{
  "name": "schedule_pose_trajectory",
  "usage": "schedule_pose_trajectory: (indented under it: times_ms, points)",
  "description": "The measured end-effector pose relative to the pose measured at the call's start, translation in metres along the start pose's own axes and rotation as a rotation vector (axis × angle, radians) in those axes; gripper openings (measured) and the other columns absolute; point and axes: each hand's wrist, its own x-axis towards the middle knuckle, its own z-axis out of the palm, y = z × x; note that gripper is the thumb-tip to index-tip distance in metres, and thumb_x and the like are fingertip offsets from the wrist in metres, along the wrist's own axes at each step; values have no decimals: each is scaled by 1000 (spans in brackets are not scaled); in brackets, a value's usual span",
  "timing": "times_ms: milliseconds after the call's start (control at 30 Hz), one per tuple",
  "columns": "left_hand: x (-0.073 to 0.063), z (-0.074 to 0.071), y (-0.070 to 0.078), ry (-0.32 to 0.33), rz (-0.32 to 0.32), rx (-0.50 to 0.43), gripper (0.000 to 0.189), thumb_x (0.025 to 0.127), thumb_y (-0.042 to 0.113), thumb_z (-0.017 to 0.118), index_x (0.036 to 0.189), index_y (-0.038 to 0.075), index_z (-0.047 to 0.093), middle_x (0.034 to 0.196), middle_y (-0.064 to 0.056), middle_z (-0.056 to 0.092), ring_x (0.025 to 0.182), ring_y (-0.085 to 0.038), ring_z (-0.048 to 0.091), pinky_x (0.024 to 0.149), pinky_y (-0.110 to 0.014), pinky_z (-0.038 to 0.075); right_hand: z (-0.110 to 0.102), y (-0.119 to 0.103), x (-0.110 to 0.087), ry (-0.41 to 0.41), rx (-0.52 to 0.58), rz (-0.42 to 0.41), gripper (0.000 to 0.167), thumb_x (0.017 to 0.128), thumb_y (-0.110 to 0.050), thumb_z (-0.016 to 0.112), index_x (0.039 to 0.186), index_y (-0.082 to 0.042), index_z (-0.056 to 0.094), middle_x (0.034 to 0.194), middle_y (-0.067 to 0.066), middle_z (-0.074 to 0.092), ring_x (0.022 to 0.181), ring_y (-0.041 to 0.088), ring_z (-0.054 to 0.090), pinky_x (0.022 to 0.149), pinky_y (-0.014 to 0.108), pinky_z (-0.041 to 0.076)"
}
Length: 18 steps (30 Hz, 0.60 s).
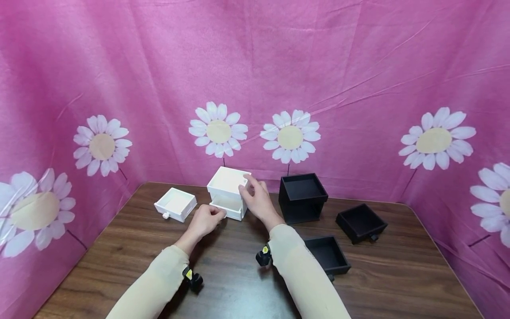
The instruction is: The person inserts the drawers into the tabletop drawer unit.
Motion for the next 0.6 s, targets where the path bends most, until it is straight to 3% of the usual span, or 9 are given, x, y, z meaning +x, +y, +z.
schedule_pose_trajectory:
  times_ms: [233, 467, 600]
  points:
    - [21, 22, -20, 12, -16, 42, 19, 88, 35, 70, 77, 29, 85, 84, 10, 79, 82, -14, 66, 77, -34, 54, -1, 1, 0, 2, 8, -1, 51, 109, -30, 64, 157, -13, 55, 132, 24, 54, 117, 38, 71, 84, 40, 64]
    - [24, 19, -17, -14, -11, 61, 23, 88, 35, 69, 73, 26, 82, 75, 8, 75, 76, -16, 62, 70, -32, 50, 0, 1, 0, 1, 30, 6, 50, 109, -28, 64, 156, -12, 55, 131, 25, 54, 113, 38, 72, 80, 36, 64]
    - [26, 15, -15, -39, -7, 67, 26, 88, 35, 67, 68, 25, 80, 70, 6, 71, 71, -17, 58, 64, -32, 47, 0, -1, 0, -4, 13, 10, 51, 109, -29, 63, 156, -13, 55, 132, 25, 54, 117, 39, 71, 89, 42, 64]
